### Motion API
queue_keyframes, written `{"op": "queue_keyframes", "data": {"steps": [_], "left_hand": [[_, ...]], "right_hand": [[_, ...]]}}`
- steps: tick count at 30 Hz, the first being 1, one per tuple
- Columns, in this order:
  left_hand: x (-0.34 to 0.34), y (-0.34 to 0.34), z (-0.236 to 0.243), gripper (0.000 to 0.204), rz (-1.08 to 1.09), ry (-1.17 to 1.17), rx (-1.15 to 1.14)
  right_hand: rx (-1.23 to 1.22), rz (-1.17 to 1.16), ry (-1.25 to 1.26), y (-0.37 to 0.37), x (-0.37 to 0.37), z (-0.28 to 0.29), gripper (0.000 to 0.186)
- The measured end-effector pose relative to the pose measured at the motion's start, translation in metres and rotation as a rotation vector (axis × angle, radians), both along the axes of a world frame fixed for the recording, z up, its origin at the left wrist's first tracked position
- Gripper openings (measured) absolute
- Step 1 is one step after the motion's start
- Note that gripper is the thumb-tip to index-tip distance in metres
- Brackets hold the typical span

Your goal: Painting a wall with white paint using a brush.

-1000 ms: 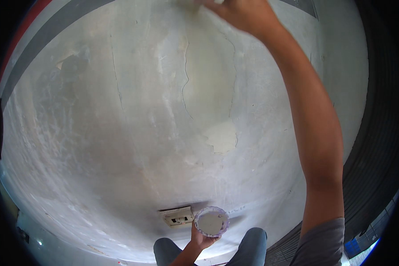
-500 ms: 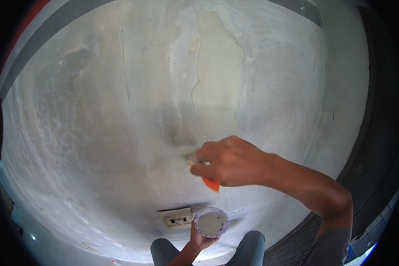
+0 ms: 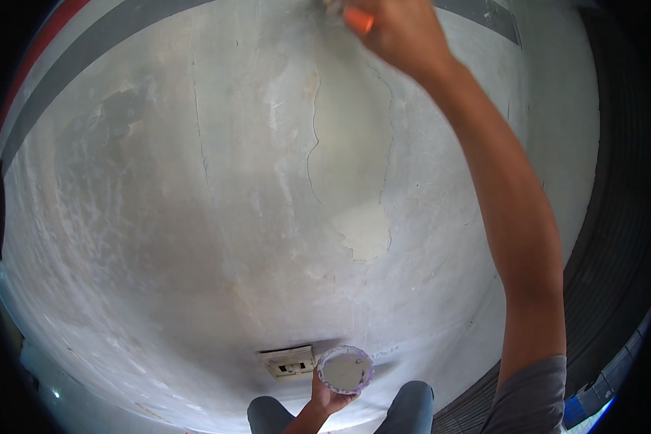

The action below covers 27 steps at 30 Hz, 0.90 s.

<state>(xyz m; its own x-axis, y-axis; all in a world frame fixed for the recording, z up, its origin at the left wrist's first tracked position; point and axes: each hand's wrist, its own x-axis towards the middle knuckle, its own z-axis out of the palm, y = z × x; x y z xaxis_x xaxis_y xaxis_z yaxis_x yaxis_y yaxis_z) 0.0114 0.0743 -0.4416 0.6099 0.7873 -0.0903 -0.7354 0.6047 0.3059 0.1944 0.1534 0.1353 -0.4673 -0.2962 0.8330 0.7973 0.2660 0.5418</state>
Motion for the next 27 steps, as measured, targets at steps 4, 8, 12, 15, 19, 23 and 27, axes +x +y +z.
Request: {"op": "queue_keyframes", "data": {"steps": [4,8,12,15,19,23,27], "left_hand": [[0.002,0.003,-0.003,0.077,0.008,0.037,-0.010],[0.005,0.005,-0.006,0.078,-0.022,0.086,-0.004],[0.005,0.003,-0.010,0.079,-0.014,0.102,-0.034],[0.004,0.001,-0.006,0.079,-0.037,0.071,-0.023],[0.000,-0.002,0.000,0.077,-0.010,-0.007,-0.029],[-0.003,-0.003,0.012,0.076,0.036,0.134,-0.088],[-0.004,0.004,-0.009,0.076,0.022,-0.008,0.015]], "right_hand": [[0.031,-0.037,-0.415,0.004,-0.032,-0.089,0.018],[-0.393,0.111,-0.639,-0.036,-0.068,-0.139,0.008],[-0.832,0.853,-0.455,-0.021,-0.074,-0.101,0.014],[-0.809,0.524,0.029,0.007,-0.042,-0.036,0.015],[-0.138,0.255,0.252,0.000,-0.006,0.018,0.012],[-0.063,0.203,0.259,0.014,-0.007,0.021,0.016],[-0.053,0.027,-0.175,0.014,-0.062,-0.059,0.029]]}}
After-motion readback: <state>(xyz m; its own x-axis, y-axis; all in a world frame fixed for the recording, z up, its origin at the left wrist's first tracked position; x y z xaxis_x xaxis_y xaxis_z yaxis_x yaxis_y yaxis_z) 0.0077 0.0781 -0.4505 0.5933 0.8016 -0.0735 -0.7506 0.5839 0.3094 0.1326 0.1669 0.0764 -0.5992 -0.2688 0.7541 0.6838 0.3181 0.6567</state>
